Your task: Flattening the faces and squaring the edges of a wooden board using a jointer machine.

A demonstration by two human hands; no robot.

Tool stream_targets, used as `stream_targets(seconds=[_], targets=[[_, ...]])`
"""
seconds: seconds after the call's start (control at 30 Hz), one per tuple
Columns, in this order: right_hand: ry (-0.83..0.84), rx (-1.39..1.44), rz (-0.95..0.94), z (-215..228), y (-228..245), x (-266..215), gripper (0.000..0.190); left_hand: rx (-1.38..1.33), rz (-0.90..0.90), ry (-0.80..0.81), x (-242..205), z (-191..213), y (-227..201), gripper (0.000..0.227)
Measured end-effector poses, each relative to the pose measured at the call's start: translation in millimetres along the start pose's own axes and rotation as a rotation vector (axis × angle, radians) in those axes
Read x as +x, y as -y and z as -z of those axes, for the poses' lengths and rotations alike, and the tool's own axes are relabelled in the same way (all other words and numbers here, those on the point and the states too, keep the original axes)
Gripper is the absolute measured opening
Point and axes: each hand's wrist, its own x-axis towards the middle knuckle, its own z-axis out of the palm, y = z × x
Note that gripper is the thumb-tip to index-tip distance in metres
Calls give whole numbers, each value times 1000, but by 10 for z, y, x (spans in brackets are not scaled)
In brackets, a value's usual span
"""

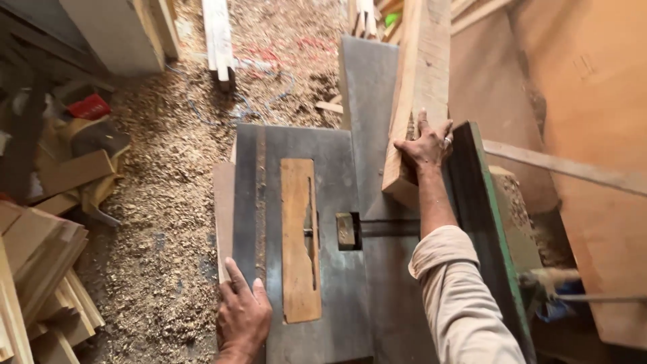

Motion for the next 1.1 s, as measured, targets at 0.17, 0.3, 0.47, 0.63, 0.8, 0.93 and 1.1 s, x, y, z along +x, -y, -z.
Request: stream_targets(seconds=[0.17, 0.3, 0.47, 0.63, 0.8, 0.93, 1.1], targets=[[43, 83, -133, -204, 905, 40, 107, -57, 121, 104, 14, 117, -115, 80], [103, 103, -279, 29, 1873, -226, 106, -150, 111, 90, 181, -119, 5, 72], [89, 132, -238, -156, 2196, -1206, 101, -393, 173, 76, 159, 49, -1, 63], [25, 170, -69, 30, 2065, -2756, 96, -741, 194, 120, 254, -158, 275, 58], [-63, 4, 58, 594, 1755, -4522, 85, -1643, 543, 515, -158, 117, 704, 64], [118, 30, -72, 1031, 1552, -5555, 102, -1876, 523, 1090, -1112, -1558, 1307, 49], [258, 137, -173, 1235, 1059, -6507, 120, -1745, 696, 1471, -2577, -774, 950, 57]])
